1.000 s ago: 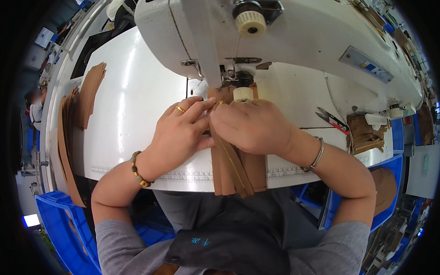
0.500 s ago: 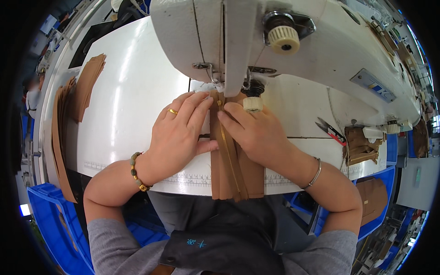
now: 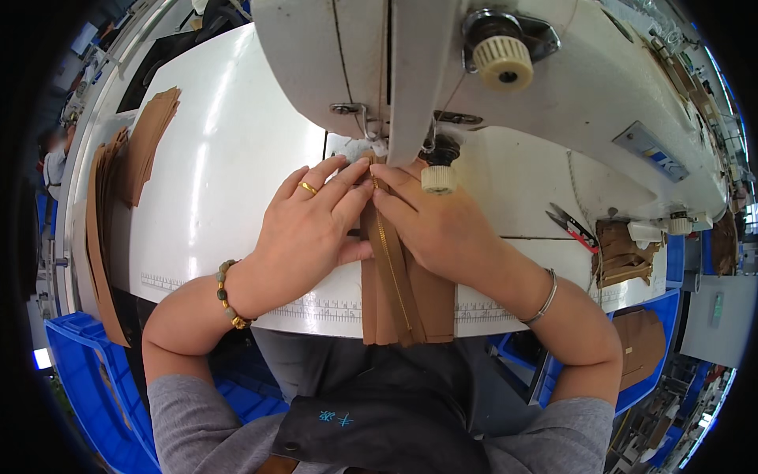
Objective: Sewing a zipper onto a leather bag panel using an industrial sewing machine.
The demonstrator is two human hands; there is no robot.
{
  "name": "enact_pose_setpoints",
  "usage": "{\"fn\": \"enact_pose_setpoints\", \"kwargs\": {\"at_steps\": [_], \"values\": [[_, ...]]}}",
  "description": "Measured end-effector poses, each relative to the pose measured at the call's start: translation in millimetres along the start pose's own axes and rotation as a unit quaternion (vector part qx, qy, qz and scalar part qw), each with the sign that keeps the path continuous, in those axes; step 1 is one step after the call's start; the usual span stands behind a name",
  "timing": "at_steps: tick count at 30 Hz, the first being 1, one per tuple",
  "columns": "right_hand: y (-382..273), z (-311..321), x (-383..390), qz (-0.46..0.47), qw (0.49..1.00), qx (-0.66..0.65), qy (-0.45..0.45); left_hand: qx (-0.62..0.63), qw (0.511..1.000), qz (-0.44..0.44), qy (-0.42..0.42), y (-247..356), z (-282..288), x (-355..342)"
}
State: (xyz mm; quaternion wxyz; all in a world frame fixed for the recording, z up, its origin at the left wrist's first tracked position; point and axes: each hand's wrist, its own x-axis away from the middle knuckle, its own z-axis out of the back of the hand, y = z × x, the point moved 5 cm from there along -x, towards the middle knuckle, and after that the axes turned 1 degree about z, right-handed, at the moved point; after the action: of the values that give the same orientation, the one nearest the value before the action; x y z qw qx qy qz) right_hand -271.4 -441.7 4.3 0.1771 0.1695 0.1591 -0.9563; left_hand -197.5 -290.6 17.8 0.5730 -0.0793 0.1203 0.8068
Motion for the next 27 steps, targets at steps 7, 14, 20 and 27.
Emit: {"fn": "enact_pose_setpoints", "kwargs": {"at_steps": [7,14,20,27], "values": [[2.6,1.3,0.2,-0.001,0.999,-0.039,-0.005,0.005,1.000,0.003,-0.003,-0.1,0.7,-1.3],[2.2,2.4,-0.1,-0.007,0.999,-0.052,-0.003,0.027,0.999,0.026,-0.006,-1.8,-0.6,-2.2],[2.1,2.4,0.5,-0.005,0.998,-0.054,-0.012,0.031,0.999,0.025,-0.018,-1.5,0.0,-3.2],[-0.6,6.1,0.0,-0.001,0.999,-0.031,0.024,0.024,0.999,-0.017,0.014,0.7,2.9,-1.8]]}}
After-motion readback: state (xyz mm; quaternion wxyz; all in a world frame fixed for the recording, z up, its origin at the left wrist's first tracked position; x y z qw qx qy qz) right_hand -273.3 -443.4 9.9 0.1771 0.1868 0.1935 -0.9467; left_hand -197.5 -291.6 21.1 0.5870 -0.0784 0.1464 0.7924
